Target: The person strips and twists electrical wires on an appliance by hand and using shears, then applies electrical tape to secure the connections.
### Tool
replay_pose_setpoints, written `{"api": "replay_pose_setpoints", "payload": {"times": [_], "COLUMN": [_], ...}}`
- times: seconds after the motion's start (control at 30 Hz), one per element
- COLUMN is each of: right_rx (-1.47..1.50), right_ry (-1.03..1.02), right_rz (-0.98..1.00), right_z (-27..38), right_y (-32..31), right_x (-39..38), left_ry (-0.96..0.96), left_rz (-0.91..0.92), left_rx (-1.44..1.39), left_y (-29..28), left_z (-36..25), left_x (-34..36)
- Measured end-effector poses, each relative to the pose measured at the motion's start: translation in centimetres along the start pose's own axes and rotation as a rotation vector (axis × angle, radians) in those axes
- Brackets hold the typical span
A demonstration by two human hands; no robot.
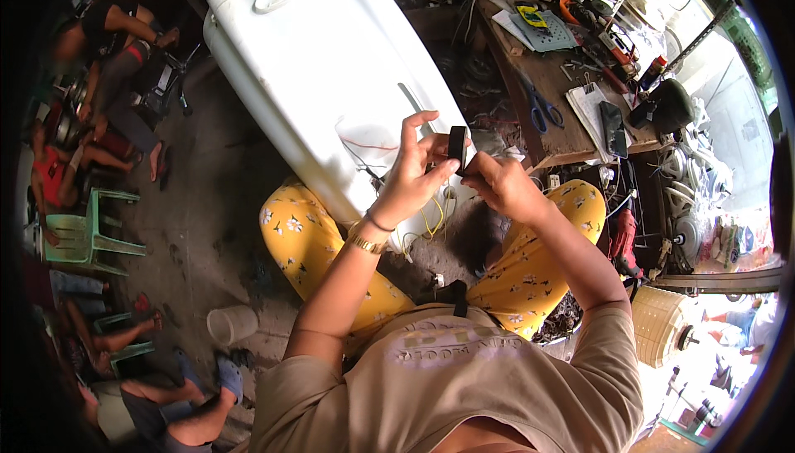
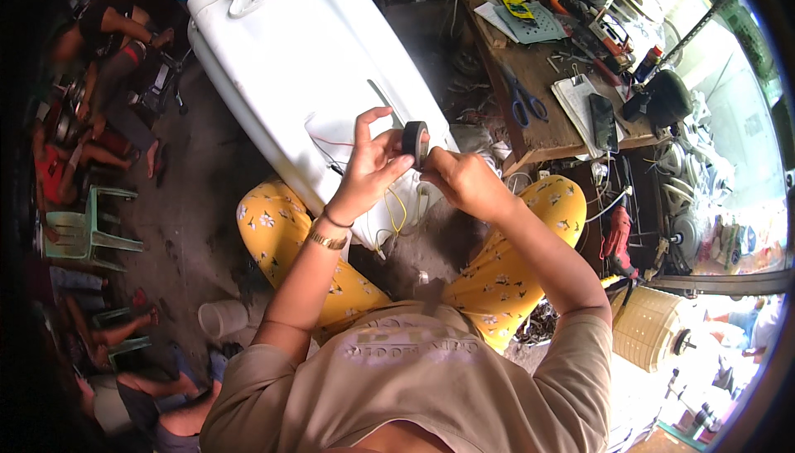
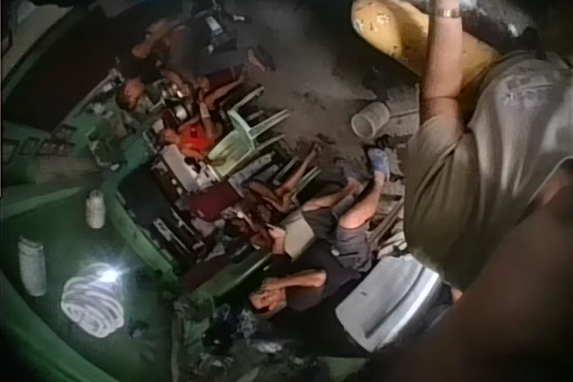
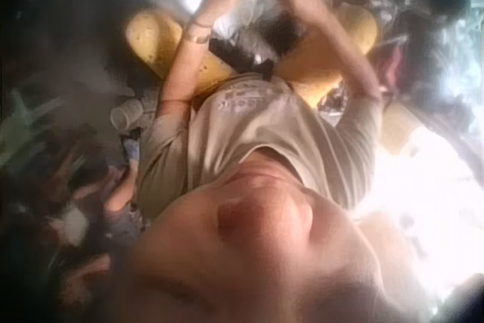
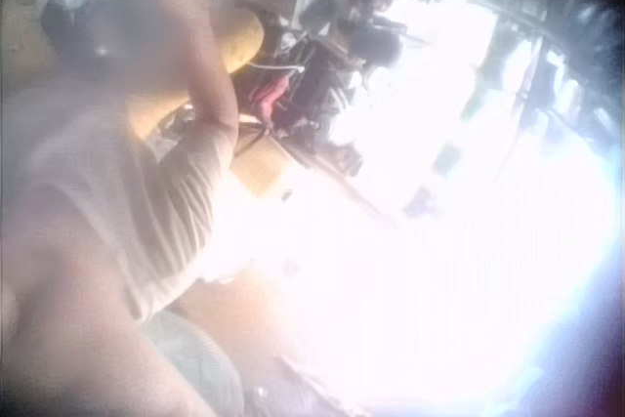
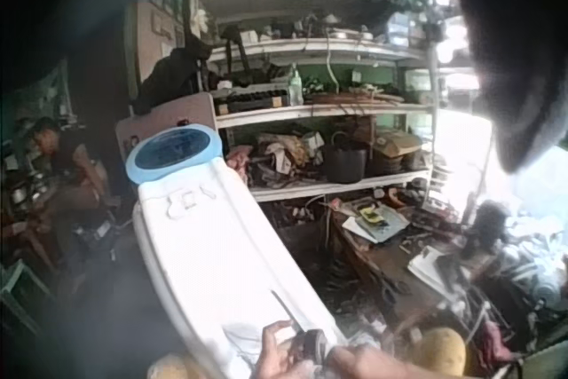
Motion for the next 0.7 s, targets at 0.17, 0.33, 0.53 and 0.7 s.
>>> {"api": "replay_pose_setpoints", "payload": {"times": [0.17,0.33,0.53,0.7], "right_rx": [0.088,0.441,-0.04,0.152], "right_ry": [0.191,0.415,-0.025,0.138], "right_rz": [-0.033,-0.029,-0.318,-0.083], "right_z": [-1.7,-4.8,-0.9,-3.5], "right_y": [-2.0,-1.1,-2.8,1.6], "right_x": [1.3,1.6,3.9,2.8], "left_ry": [0.279,0.221,0.055,-0.22], "left_rz": [-0.155,-0.078,-0.293,-0.189], "left_rx": [0.755,0.592,0.367,-0.016], "left_y": [1.0,1.0,-3.1,-2.0], "left_z": [-0.1,0.8,3.0,5.7], "left_x": [2.0,1.4,1.3,0.9]}}
Point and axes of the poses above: each hand's wrist, its own x-axis towards the middle knuckle, its own y-axis out of the palm, z = x × y, the point moved 9 cm from there along x, towards the middle knuckle, and after that the axes turned 1 degree about -z, right-handed, at the moved point
